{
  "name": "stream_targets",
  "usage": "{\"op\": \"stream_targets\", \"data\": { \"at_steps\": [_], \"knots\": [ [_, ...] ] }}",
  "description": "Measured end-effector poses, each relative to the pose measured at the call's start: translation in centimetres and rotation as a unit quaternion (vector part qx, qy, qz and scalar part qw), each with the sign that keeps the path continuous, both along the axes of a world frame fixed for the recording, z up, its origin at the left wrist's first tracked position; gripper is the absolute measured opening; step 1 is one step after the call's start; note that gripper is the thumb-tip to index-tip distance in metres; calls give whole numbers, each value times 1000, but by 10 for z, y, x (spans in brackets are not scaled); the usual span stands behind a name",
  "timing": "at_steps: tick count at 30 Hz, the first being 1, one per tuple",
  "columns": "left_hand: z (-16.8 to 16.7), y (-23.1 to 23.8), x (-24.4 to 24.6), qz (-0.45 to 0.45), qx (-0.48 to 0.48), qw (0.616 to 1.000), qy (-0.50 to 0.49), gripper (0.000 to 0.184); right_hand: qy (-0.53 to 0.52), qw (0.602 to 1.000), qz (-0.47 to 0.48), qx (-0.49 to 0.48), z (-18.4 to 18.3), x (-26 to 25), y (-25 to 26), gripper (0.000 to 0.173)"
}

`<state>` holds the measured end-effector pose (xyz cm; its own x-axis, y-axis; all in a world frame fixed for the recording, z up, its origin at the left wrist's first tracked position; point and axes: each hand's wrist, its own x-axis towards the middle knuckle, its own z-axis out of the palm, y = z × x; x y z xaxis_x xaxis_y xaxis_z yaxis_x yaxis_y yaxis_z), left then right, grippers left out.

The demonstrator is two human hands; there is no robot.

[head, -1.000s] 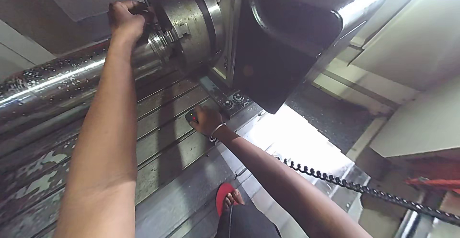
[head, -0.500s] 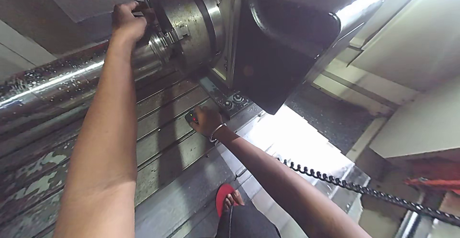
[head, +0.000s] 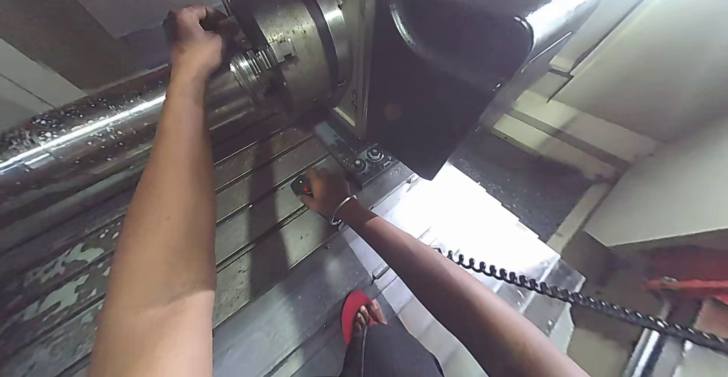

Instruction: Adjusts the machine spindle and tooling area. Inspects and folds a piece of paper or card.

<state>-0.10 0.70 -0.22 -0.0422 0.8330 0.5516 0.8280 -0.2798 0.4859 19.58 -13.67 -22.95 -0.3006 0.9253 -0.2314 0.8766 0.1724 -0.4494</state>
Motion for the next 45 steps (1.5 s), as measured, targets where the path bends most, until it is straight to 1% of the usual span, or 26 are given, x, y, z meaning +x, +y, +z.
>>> {"op": "stream_targets", "data": {
  "at_steps": [4, 10, 16, 21, 27, 31, 36, 45],
  "knots": [
    [-1, 3, -1, -5, 10, 1000, 12, 29, -1, 1000, -1, -2, 1, 1, 1, 70],
    [1, -3, 2, -5, 19, 1000, 13, 32, 3, 1000, 0, -5, 2, 1, 0, 68],
    [0, 0, 2, 3, 13, 1000, -7, 33, 3, 1000, 0, -9, 1, 1, 0, 70],
    [0, -3, 4, 1, 13, 1000, 12, 32, 0, 1000, -1, -8, 1, 0, 1, 72],
    [-2, 2, 0, -13, 30, 999, 18, 28, -2, 1000, 4, -9, 2, 1, 2, 68],
    [-3, 2, -1, -3, 22, 1000, 14, 30, -4, 1000, 5, -13, 2, 0, 2, 67],
    [-2, 1, 0, -16, 25, 1000, 6, 29, -4, 1000, 3, -13, 2, 0, 2, 68],
    [-2, 2, 0, -11, 29, 999, 7, 30, -8, 1000, 5, -13, 3, -1, 2, 67]
  ]
}}
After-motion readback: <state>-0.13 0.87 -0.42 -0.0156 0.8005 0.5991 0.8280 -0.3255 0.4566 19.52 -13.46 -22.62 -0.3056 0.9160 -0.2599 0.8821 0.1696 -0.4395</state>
